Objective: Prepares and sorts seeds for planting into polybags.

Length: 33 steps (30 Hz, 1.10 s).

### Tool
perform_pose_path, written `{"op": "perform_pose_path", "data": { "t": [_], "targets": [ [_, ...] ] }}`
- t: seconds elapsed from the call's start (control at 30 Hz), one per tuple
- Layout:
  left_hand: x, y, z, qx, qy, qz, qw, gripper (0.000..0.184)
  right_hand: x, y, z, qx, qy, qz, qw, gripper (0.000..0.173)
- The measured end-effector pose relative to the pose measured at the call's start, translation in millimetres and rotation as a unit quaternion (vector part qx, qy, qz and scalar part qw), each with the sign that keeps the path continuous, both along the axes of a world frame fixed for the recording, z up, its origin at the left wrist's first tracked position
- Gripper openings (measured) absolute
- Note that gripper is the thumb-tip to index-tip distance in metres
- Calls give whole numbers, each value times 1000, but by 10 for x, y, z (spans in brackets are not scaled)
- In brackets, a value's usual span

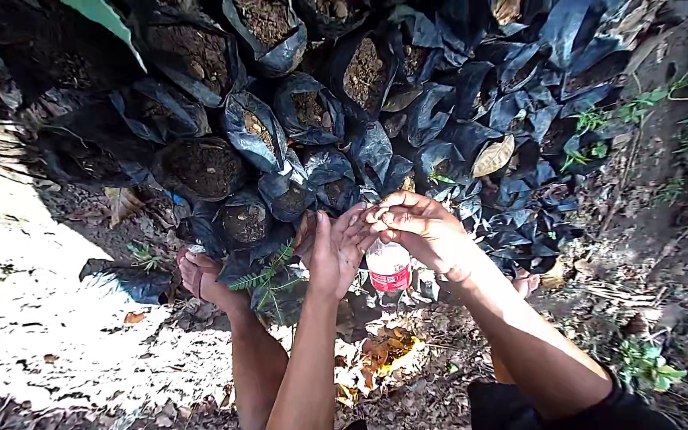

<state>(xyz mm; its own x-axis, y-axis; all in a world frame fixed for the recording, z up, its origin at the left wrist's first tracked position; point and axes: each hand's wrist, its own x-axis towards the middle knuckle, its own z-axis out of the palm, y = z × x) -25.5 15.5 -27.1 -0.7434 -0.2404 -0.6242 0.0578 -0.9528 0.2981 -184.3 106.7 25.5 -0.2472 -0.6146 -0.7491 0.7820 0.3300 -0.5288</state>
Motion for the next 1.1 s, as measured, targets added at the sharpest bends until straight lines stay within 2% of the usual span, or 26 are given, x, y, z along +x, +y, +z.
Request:
{"op": "perform_pose_path", "data": {
  "t": [0.07,0.17,0.27,0.33,0.43,0.53,0.6,0.63,0.73,0.77,0.8,0.87,0.97,1.1],
  "targets": [
    [-18,45,19,2,-25,8,1000,79,-54,39,2,7,4,26,1000,18],
    [7,91,-23,-21,-54,26,998,52,-65,58,2,-16,31,88,996,18],
    [-87,95,-120,-29,-47,37,998,42,-316,137,6,8,91,100,991,23],
    [-231,106,-139,-28,-59,56,996,40,-673,260,84,72,173,99,977,25],
    [-177,42,-161,-49,-130,96,986,38,-1292,450,36,167,287,97,938,28],
    [-126,86,-196,-175,-199,45,963,34,-2097,724,-141,228,385,8,894,28],
    [-24,180,-149,-299,-287,-15,910,25,-2500,861,-210,261,394,-49,880,21],
    [33,205,-115,-371,-336,-40,865,22,-2623,879,-241,275,386,-65,878,19],
    [140,105,-51,-589,-407,-139,685,23,-2737,792,-309,310,389,-60,865,24],
    [69,38,-102,-641,-400,-167,633,24,-2831,807,-309,324,409,-46,852,28],
    [-35,-46,-186,-670,-392,-190,600,25,-3007,859,-327,337,434,-30,835,31],
    [-205,-179,-355,-686,-394,-233,565,27,-3355,918,-452,361,481,7,799,30],
    [-280,-185,-516,-704,-407,-240,530,23,-3640,759,-557,371,541,69,752,27],
    [-259,-155,-566,-711,-415,-242,513,23,-3731,522,-650,396,590,139,690,25]
  ]
}}
